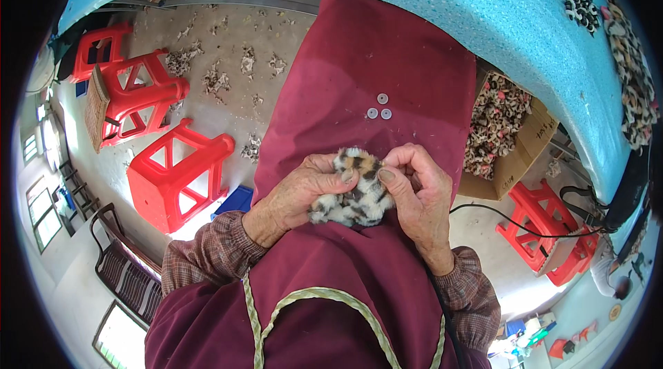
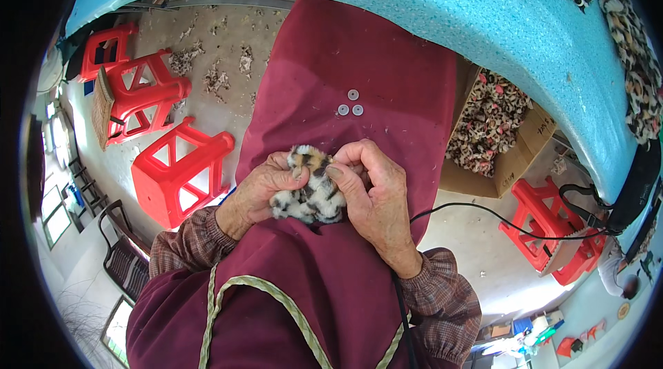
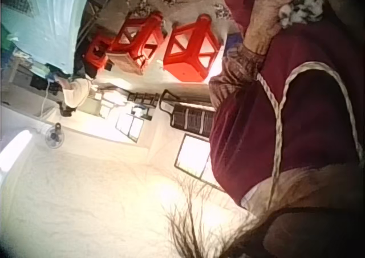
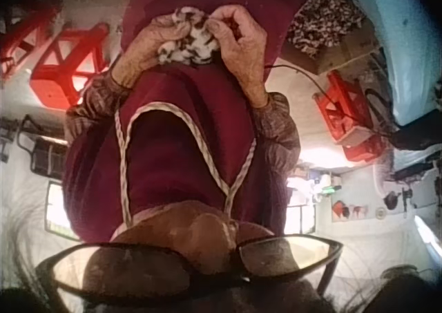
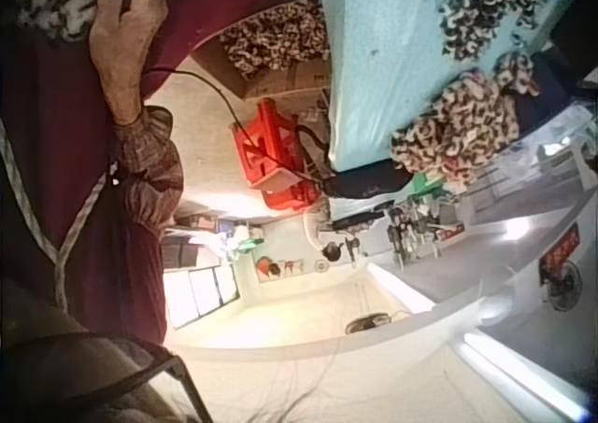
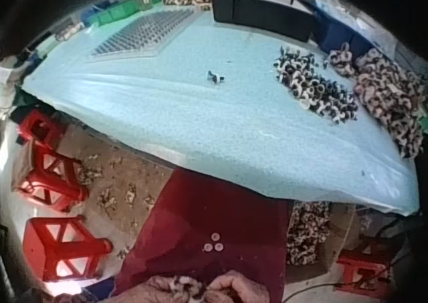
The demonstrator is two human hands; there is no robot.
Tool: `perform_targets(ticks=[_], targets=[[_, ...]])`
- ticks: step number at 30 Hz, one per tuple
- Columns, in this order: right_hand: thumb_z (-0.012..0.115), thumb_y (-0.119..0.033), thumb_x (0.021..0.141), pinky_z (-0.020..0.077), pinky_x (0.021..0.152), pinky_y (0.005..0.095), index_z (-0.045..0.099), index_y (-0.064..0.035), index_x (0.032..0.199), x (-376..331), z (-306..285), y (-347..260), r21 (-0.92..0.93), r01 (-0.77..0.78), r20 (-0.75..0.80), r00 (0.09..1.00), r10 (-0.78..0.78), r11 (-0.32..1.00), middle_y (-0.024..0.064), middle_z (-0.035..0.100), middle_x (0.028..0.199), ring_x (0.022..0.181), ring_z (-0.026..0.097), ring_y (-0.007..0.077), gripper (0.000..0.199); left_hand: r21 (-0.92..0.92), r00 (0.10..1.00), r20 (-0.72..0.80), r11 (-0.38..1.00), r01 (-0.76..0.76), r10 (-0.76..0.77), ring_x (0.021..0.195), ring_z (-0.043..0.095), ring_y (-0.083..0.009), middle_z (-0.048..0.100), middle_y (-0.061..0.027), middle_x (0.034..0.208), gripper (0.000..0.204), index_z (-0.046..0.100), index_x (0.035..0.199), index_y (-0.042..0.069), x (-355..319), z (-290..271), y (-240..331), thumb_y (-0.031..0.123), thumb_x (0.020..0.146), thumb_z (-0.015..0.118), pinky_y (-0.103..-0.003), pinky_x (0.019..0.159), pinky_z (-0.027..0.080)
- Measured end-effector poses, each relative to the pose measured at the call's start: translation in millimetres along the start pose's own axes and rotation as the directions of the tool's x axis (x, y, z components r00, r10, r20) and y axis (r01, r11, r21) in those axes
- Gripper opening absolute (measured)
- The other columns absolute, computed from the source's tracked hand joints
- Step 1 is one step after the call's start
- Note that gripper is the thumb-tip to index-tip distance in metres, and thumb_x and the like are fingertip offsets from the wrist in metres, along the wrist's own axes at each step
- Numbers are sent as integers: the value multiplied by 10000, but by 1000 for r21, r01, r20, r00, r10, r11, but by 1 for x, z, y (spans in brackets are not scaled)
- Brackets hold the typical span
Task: The recorder is assembling components for leopard-print stuffed toys by attaching plastic eyes and other parts.
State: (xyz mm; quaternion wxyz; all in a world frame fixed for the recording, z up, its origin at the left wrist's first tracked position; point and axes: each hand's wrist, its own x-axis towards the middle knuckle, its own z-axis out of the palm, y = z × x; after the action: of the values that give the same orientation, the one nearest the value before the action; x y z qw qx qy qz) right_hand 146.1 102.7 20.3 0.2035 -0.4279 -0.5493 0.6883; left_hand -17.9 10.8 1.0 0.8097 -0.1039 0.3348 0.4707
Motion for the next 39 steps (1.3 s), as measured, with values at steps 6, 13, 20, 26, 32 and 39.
perform_targets(ticks=[6,13,20,26,32,39], targets=[[639,-53,830,422,579,240,541,0,849,-2,1,-7,-135,154,-18,987,-157,979,47,556,755,639,523,109,113,-39,999,30,999,-34,35,900,649,-161,659,-73,1024,347,584,1158,14,-2,7,-2,147,847,663,-294,815,531],[659,-179,858,411,619,221,564,-7,877,-4,-4,-8,188,-82,-57,994,94,979,24,526,742,675,507,91,197,23,992,-29,992,-126,126,908,647,-162,655,-68,1038,325,579,1164,12,-4,25,0,133,868,639,-298,824,531],[622,-185,883,417,632,236,550,6,828,-6,-11,3,-22,28,18,999,-28,999,27,533,716,674,505,92,212,-75,999,0,996,-51,51,912,641,-151,653,-66,1024,310,583,1153,14,-2,23,-3,152,880,631,-295,816,534],[619,-122,872,444,628,250,567,13,872,-9,-14,3,-37,-13,100,995,16,999,42,577,750,687,560,109,144,-46,997,-12,996,-76,75,874,640,-143,646,-58,987,303,582,1121,5,-2,22,0,156,866,647,-289,795,536],[627,-11,799,483,637,310,601,13,879,17,-41,13,-404,30,-19,999,-41,914,110,634,817,724,633,208,88,128,973,-73,970,-208,219,839,629,-137,639,-50,959,305,584,1085,0,-12,3,2,173,850,671,-279,787,524],[658,-17,767,484,659,279,625,-10,846,54,-46,-23,-500,349,83,930,-357,793,87,625,780,726,625,188,86,90,959,-179,975,-204,218,846,619,-149,627,-52,963,307,569,1103,-13,-13,-10,-6,71,820,654,-298,780,523]])
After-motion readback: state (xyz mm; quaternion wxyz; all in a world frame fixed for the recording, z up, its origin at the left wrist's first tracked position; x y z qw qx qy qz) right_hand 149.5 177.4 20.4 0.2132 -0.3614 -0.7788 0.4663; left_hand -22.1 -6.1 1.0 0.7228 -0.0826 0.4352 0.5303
